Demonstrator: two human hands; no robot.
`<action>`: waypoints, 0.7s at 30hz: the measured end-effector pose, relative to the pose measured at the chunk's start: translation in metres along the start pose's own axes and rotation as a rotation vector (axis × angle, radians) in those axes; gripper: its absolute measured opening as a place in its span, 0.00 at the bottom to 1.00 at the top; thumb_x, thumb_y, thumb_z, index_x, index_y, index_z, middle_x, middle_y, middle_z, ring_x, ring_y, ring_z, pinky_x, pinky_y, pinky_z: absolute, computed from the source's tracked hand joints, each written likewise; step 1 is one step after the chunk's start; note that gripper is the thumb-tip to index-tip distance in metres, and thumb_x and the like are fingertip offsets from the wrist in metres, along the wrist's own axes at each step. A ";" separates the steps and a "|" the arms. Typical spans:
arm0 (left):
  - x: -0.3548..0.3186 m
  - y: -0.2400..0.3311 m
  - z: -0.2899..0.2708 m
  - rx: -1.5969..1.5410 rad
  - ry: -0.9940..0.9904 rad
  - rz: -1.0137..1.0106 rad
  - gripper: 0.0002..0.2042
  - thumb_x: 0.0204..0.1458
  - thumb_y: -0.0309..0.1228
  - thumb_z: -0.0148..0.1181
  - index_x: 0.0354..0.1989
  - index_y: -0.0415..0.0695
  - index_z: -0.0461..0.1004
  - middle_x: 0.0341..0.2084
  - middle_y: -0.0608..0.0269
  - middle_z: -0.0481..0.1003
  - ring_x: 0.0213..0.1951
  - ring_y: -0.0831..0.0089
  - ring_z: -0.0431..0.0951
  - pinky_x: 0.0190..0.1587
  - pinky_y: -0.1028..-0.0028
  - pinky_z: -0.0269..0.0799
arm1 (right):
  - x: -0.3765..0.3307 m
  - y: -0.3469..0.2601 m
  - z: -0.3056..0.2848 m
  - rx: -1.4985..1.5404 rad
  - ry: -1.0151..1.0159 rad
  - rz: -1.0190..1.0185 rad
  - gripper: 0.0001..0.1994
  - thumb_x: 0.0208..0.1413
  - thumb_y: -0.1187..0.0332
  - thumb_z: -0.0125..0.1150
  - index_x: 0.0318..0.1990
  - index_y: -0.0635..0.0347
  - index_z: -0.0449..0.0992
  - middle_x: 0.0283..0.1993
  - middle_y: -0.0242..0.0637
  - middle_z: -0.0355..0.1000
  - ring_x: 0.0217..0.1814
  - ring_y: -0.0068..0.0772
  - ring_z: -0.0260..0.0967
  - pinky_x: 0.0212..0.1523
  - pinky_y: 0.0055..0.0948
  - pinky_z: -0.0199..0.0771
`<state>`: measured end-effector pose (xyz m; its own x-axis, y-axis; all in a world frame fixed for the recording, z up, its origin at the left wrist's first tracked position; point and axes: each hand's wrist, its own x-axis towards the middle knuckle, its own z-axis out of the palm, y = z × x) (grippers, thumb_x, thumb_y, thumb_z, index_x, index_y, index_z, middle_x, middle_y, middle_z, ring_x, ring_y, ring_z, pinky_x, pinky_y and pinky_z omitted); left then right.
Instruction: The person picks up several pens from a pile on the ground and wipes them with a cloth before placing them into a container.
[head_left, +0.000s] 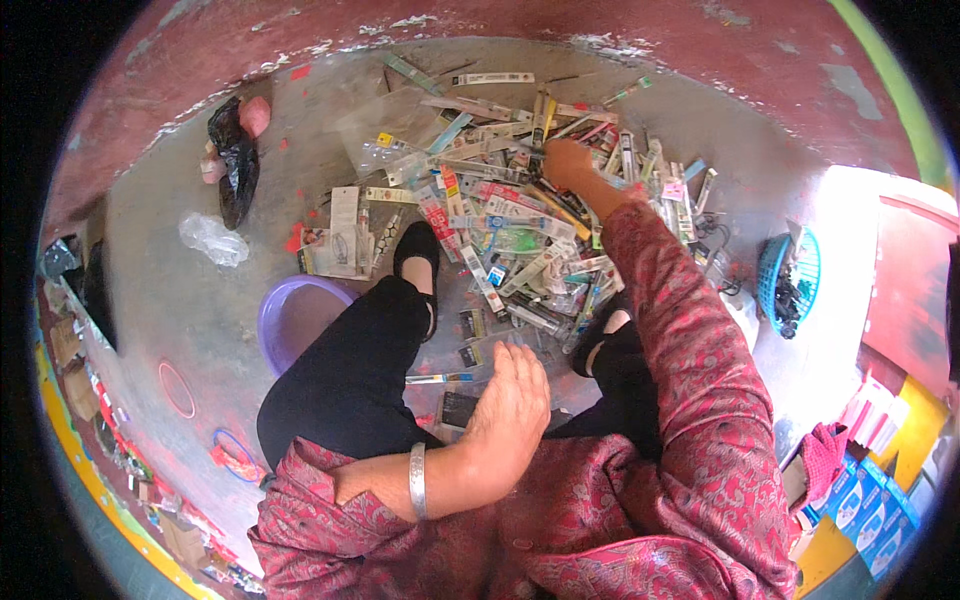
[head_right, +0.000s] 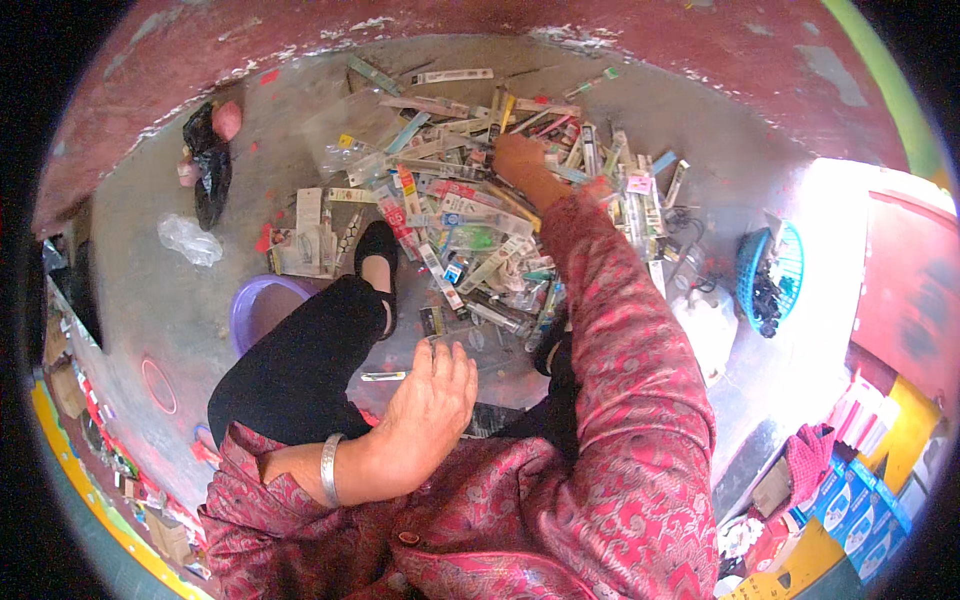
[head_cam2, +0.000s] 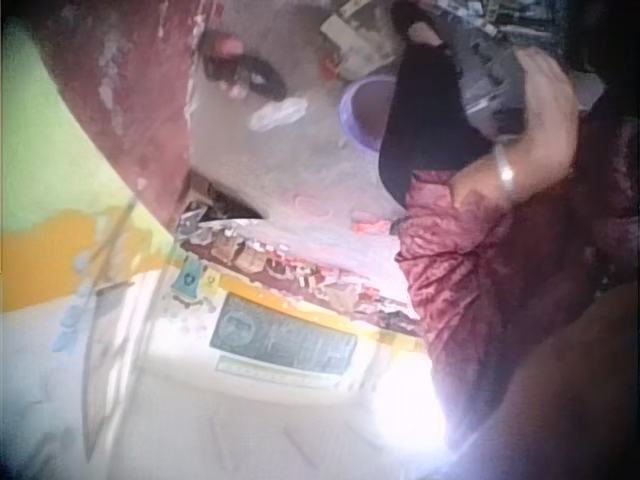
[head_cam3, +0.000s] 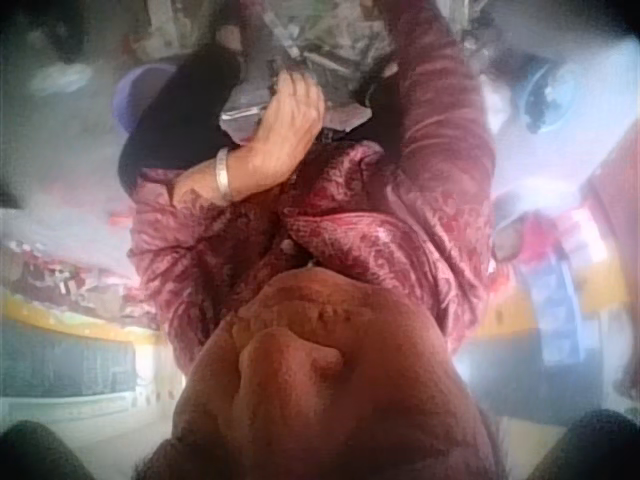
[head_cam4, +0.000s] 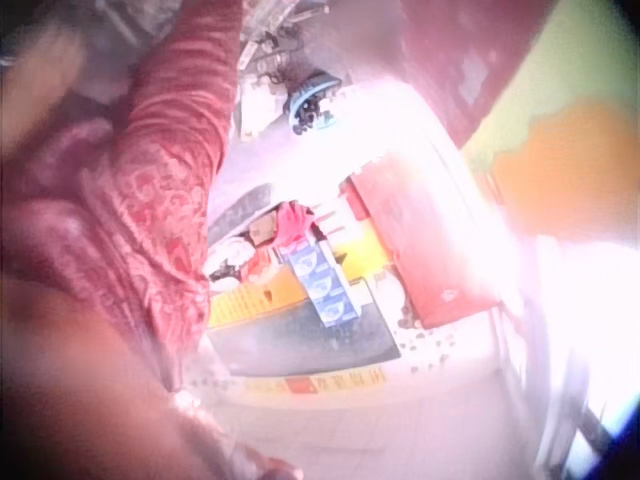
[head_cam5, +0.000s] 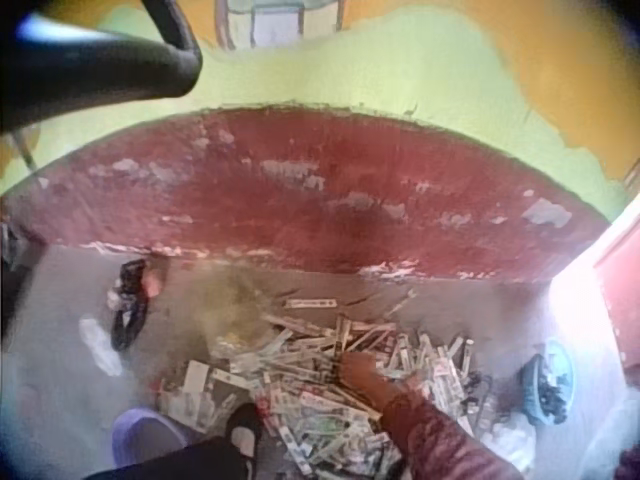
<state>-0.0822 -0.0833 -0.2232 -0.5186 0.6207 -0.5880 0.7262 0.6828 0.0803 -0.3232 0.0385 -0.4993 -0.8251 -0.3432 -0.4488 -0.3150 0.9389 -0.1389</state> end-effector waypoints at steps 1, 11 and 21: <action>0.000 0.001 -0.003 0.027 0.007 0.020 0.21 0.49 0.31 0.43 0.51 0.34 0.63 0.49 0.46 0.65 0.50 0.55 0.65 0.53 0.59 0.55 | -0.001 0.026 -0.004 0.003 -0.011 0.110 0.13 0.42 0.66 0.52 0.35 0.60 0.75 0.34 0.46 0.73 0.40 0.48 0.71 0.38 0.40 0.72; 0.009 -0.011 0.005 -0.048 0.300 0.005 0.08 0.41 0.30 0.51 0.29 0.42 0.72 0.25 0.61 0.72 0.32 0.68 0.72 0.35 0.68 0.64 | -0.107 0.026 -0.146 1.378 -0.258 0.054 0.12 0.50 0.63 0.57 0.26 0.64 0.70 0.20 0.28 0.64 0.16 0.16 0.56 0.15 0.19 0.51; 0.000 -0.088 -0.043 -1.217 0.660 0.051 0.19 0.53 0.40 0.45 0.42 0.37 0.70 0.31 0.53 0.75 0.36 0.67 0.75 0.38 0.71 0.70 | -0.246 -0.062 -0.252 2.057 -0.302 -0.380 0.11 0.55 0.62 0.48 0.30 0.59 0.68 0.24 0.32 0.65 0.16 0.19 0.54 0.16 0.17 0.54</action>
<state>-0.1657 -0.1264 -0.1955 -0.8668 0.4875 -0.1046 0.0811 0.3448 0.9352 -0.2185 0.0583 -0.1581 -0.7114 -0.6620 -0.2360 0.6089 -0.4129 -0.6773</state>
